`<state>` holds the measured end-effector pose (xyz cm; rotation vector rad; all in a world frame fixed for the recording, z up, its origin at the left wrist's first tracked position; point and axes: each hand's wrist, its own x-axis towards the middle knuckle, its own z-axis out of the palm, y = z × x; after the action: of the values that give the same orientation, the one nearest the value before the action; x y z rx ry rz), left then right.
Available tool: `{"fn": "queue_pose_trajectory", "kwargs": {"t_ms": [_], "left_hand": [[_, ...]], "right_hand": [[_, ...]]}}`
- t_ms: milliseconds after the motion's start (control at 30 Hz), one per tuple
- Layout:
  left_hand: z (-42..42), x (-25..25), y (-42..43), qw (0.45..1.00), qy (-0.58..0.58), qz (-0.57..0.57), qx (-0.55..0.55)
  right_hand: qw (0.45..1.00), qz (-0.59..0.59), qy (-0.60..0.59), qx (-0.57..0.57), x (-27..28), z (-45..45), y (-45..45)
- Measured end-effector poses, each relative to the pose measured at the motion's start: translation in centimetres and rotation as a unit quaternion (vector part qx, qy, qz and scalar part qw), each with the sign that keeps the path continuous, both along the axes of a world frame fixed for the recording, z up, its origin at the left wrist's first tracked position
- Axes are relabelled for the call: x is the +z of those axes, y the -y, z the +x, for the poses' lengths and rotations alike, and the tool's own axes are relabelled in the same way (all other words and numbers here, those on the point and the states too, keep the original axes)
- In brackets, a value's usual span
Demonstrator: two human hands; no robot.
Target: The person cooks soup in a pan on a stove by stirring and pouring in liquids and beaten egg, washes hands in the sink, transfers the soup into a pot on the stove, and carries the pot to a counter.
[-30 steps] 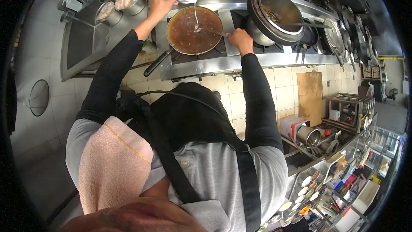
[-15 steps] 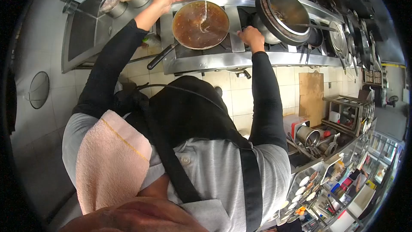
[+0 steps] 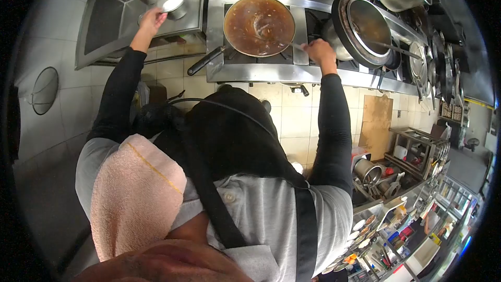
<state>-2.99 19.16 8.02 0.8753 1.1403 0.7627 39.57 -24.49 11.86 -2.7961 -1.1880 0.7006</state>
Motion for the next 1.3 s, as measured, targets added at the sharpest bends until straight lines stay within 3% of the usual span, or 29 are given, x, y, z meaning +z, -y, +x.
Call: {"fn": "queue_pose_trajectory", "kwargs": {"t_ms": [133,167,300,367,433,467,533,667,700,800,833,967,1067,1200,1300], "left_hand": [[-3.0,-3.7,-1.4,0.998,0.022,-0.018,0.063],[-3.2,-4.0,-1.3,0.997,0.029,-0.020,0.075],[-4.3,-4.8,-0.5,0.992,0.071,-0.044,0.092],[-7.1,-9.3,0.2,0.999,-0.010,-0.030,0.015],[-6.5,-8.5,4.3,0.991,-0.106,0.007,-0.084],[-4.2,-6.4,10.6,0.975,-0.166,0.028,-0.146],[-1.4,-4.0,17.2,0.921,-0.201,-0.093,-0.319],[0.5,-4.5,20.9,0.865,-0.204,-0.068,-0.454],[0.5,-5.0,20.8,0.848,-0.211,-0.052,-0.483],[0.4,-6.5,20.8,0.845,-0.259,0.019,-0.468],[0.4,-6.3,20.7,0.847,-0.251,0.024,-0.469],[0.7,-6.1,20.2,0.829,-0.285,0.038,-0.479],[0.8,-5.1,20.5,0.832,-0.291,0.038,-0.472],[0.7,-5.1,20.9,0.833,-0.279,0.051,-0.475],[0.9,-4.5,20.7,0.828,-0.288,0.055,-0.478]], "right_hand": [[0.997,0.053,0.004,-0.055,-1.2,-3.7,-1.8],[0.999,0.044,-0.008,-0.014,-1.4,-3.9,-1.5],[0.999,0.037,-0.013,-0.022,-1.2,0.1,0.0],[0.999,0.030,0.005,-0.017,-4.0,-2.1,-1.3],[0.997,0.071,0.013,0.024,-6.0,-2.9,-0.8],[0.999,0.049,0.000,0.017,-4.9,-2.3,-0.3],[1.000,-0.005,-0.025,0.002,-0.7,-0.6,1.0],[0.994,0.092,0.012,-0.062,-3.8,-1.7,-1.4],[0.998,0.068,-0.014,0.010,-2.6,-3.1,-1.6],[0.999,0.046,-0.006,0.001,-1.6,-0.5,0.2],[0.998,0.022,-0.026,-0.060,-1.9,0.7,-0.2],[0.997,0.072,-0.012,-0.014,-2.6,-2.9,-2.2],[0.999,0.031,-0.030,0.013,-1.5,-0.8,-0.6],[0.998,0.064,0.019,-0.021,-4.3,-2.3,-2.5],[1.000,0.018,-0.007,0.012,-1.3,-1.5,-0.7]]}}
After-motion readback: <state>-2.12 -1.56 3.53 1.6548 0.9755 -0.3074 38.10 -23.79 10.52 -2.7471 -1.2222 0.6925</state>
